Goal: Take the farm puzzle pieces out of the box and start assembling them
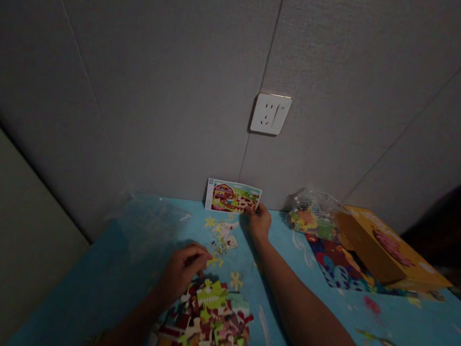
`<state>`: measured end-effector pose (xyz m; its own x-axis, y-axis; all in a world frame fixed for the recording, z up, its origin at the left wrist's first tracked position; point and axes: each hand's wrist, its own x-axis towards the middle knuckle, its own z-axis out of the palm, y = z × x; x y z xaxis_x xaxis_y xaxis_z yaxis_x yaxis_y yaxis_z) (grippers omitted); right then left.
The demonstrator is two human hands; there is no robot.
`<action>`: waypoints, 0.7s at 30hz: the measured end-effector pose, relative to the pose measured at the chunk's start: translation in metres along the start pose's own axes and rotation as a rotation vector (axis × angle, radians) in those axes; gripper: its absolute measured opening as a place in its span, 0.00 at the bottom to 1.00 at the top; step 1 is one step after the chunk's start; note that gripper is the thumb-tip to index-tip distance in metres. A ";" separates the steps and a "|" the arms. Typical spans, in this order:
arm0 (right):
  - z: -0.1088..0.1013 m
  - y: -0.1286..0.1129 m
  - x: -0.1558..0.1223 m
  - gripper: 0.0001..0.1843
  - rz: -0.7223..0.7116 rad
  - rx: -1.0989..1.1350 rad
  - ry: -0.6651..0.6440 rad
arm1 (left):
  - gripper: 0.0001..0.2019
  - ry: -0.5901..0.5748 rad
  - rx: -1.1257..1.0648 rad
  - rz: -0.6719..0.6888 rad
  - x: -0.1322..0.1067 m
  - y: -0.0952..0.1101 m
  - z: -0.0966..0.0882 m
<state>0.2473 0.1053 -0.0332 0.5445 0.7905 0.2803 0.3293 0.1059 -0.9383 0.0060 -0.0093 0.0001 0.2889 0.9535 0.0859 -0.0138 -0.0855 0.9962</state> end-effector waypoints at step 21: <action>-0.005 0.003 0.003 0.24 0.056 0.136 0.237 | 0.12 -0.057 0.041 0.009 -0.001 -0.006 -0.005</action>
<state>0.2533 0.1051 -0.0339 0.7294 0.6359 0.2521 0.1959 0.1589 -0.9677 0.0014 -0.0083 -0.0062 0.3426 0.9348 0.0932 0.0221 -0.1072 0.9940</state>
